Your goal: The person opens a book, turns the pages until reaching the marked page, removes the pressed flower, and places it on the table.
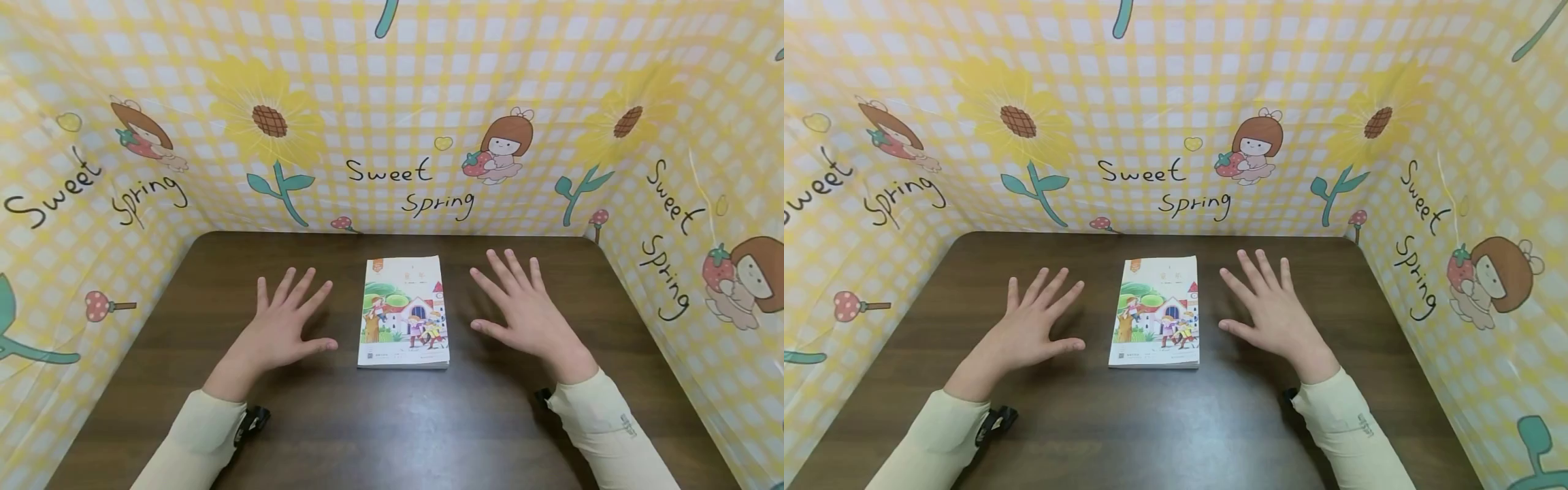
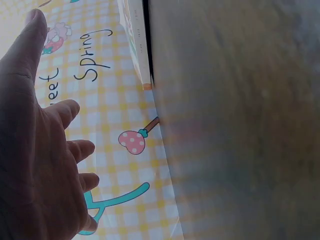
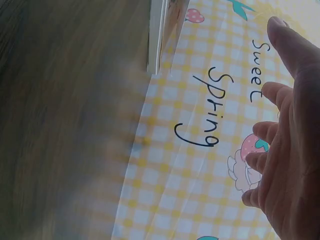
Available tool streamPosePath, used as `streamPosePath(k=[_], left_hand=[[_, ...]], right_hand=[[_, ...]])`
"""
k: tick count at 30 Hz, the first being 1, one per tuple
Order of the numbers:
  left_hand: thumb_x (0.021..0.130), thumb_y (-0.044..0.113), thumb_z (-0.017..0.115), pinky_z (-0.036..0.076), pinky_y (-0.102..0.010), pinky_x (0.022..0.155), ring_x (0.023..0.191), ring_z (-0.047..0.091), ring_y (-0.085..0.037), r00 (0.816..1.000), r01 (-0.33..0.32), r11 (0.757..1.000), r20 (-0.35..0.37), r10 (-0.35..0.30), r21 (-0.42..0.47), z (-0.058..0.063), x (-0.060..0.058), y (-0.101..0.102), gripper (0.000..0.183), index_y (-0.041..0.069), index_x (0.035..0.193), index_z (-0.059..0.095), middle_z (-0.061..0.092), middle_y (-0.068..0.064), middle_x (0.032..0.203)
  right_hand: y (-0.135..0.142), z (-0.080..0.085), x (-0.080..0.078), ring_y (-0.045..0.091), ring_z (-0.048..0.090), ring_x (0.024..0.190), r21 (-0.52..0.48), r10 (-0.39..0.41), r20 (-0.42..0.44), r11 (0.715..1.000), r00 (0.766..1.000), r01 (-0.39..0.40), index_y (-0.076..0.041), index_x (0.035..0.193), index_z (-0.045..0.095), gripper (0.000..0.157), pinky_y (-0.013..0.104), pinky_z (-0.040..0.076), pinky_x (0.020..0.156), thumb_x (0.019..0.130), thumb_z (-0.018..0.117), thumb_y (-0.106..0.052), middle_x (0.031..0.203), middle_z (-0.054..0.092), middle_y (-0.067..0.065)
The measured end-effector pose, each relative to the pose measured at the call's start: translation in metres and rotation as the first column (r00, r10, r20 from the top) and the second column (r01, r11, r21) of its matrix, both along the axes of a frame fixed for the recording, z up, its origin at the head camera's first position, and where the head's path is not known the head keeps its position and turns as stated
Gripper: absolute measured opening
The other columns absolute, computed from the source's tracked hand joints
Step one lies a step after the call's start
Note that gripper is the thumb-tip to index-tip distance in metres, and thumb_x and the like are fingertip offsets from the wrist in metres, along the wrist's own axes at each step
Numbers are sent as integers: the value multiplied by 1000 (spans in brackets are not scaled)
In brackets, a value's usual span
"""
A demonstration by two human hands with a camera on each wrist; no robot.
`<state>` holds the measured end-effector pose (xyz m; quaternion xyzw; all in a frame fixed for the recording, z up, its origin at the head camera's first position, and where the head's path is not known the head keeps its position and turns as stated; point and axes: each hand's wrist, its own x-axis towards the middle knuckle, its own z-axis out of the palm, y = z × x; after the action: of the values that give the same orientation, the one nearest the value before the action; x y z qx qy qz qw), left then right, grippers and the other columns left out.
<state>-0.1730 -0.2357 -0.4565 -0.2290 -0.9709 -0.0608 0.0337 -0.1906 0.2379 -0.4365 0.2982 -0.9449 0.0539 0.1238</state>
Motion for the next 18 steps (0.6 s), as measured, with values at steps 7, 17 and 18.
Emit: streamPosePath(k=[7,17,18], left_hand=[[82,88,50,-10,-79,112,158,-4,-43,1000,5,1000,13,-5,-5,2,1,4,107,32,166,14,3,-9,174],[83,87,51,-23,-70,112,158,-6,-42,1000,5,1000,19,-5,12,2,1,5,106,33,166,12,-1,-6,174],[83,86,51,-23,-70,112,158,-6,-42,1000,5,1000,19,-5,13,2,1,5,106,33,166,12,-1,-6,174]], right_hand=[[-2,0,2,35,-4,159,-17,16,-7,1000,1000,-16,-31,165,22,93,67,-4,121,90,62,-69,173,7,10],[-14,9,8,31,-1,160,-57,76,-15,995,997,-77,-28,164,25,91,65,3,123,91,62,-68,173,10,8],[-17,10,8,31,-1,160,-57,84,-12,995,996,-84,-27,164,26,90,66,3,123,92,62,-67,173,11,8]])
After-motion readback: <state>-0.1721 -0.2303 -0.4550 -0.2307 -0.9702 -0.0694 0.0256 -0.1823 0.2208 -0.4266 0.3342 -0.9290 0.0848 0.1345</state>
